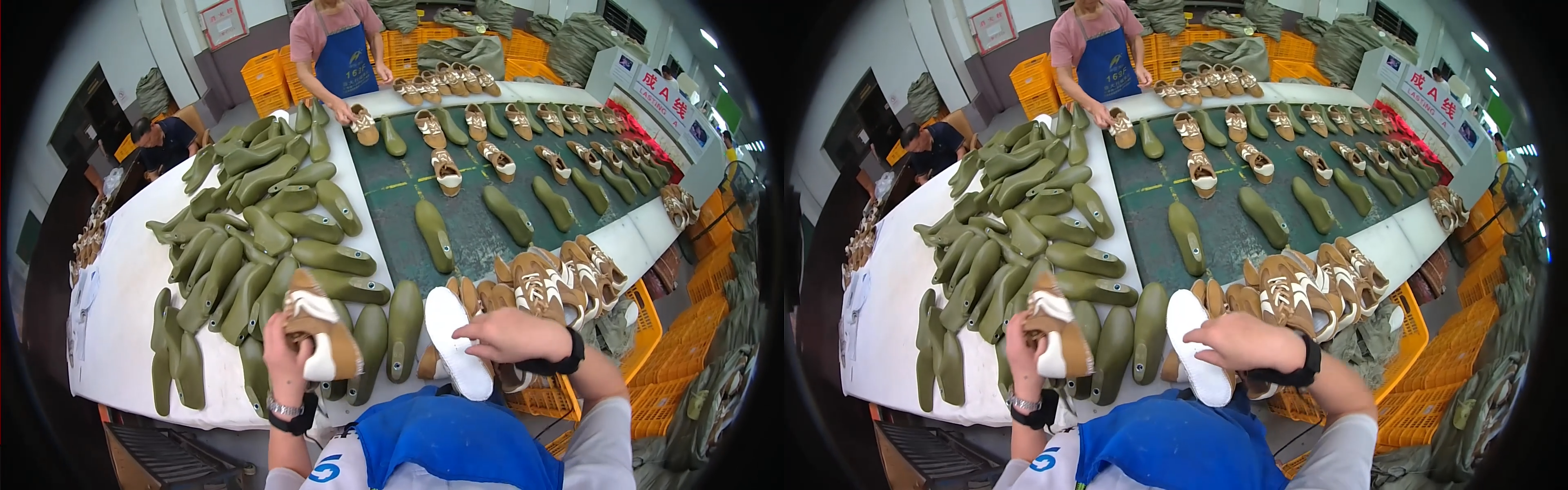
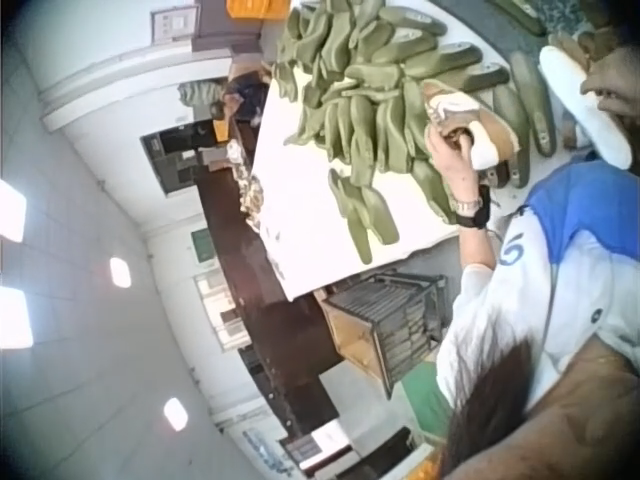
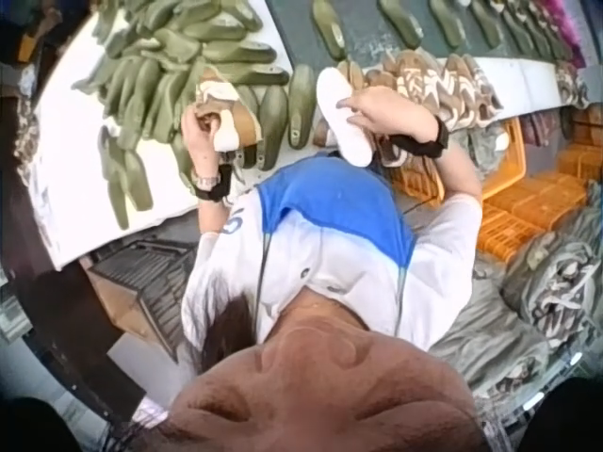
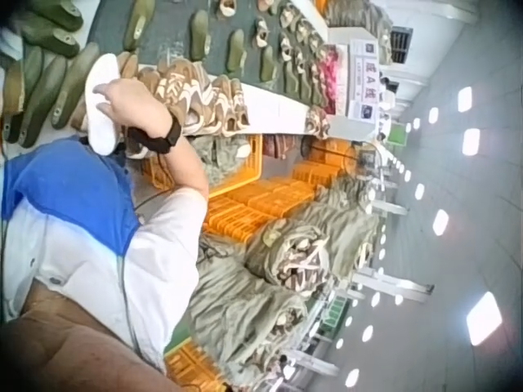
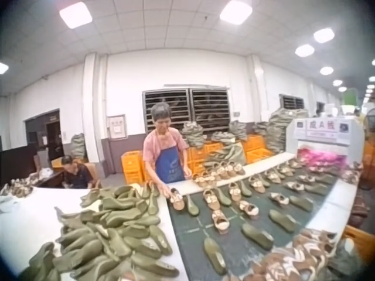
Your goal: Organizing shoe lasts and finished shoes on a workbench and conveyor belt.
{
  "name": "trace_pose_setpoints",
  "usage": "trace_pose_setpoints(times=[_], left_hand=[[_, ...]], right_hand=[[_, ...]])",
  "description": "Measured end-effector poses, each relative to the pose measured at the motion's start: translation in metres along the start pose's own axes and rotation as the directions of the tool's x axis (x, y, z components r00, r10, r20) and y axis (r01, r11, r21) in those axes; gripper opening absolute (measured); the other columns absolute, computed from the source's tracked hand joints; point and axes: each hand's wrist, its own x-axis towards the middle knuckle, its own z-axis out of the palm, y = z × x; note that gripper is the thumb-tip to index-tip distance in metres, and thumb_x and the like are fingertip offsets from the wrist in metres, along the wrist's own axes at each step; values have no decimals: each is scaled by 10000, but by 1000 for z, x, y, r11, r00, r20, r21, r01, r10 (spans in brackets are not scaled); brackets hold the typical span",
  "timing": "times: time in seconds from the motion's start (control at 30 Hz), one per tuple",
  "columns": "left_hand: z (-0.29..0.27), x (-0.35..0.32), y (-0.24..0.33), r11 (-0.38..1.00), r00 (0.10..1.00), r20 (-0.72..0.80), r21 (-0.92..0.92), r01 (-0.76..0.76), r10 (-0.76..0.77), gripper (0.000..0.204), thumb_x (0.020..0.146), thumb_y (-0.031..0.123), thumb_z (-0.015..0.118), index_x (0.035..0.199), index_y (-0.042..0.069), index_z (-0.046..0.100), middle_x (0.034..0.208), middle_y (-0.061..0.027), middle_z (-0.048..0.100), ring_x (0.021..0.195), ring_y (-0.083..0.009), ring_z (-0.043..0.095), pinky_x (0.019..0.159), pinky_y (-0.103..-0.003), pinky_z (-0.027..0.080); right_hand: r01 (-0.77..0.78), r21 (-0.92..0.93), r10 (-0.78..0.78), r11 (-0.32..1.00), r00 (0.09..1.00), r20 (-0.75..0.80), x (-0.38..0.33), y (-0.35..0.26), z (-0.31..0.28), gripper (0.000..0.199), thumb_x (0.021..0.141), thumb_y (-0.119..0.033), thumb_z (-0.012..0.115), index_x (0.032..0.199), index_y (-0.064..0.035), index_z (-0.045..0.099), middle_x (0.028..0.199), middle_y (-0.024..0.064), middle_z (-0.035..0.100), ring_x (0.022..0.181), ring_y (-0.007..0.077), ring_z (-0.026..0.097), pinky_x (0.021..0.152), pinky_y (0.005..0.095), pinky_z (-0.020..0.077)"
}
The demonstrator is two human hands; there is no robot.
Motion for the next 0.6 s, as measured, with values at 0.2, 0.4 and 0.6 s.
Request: trace_pose_setpoints(times=[0.2,0.4,0.6], left_hand=[[-20,-24,-19,984,985,-76,-97,149,-157,465,668,38,568,1117,-27,468,1061,-176,503,961,-340,517,848,-358,423],[3,-15,-2,998,999,30,51,32,-34,477,666,71,615,1117,-18,487,1112,-199,511,1004,-379,523,824,-412,461],[26,26,15,990,987,145,106,-92,76,482,697,61,648,1151,7,495,1184,-200,478,1046,-386,499,863,-414,441]], right_hand=[[158,-81,-139,984,969,207,95,-19,-65,323,776,-269,606,1011,-47,623,838,165,643,816,363,605,733,452,481],[333,220,-338,917,941,-16,160,-63,10,454,793,-342,600,1179,-124,499,683,180,605,666,363,601,591,457,470],[285,-72,-279,956,957,85,165,-46,37,303,725,-318,670,902,-76,621,658,169,600,631,343,612,565,463,468]])
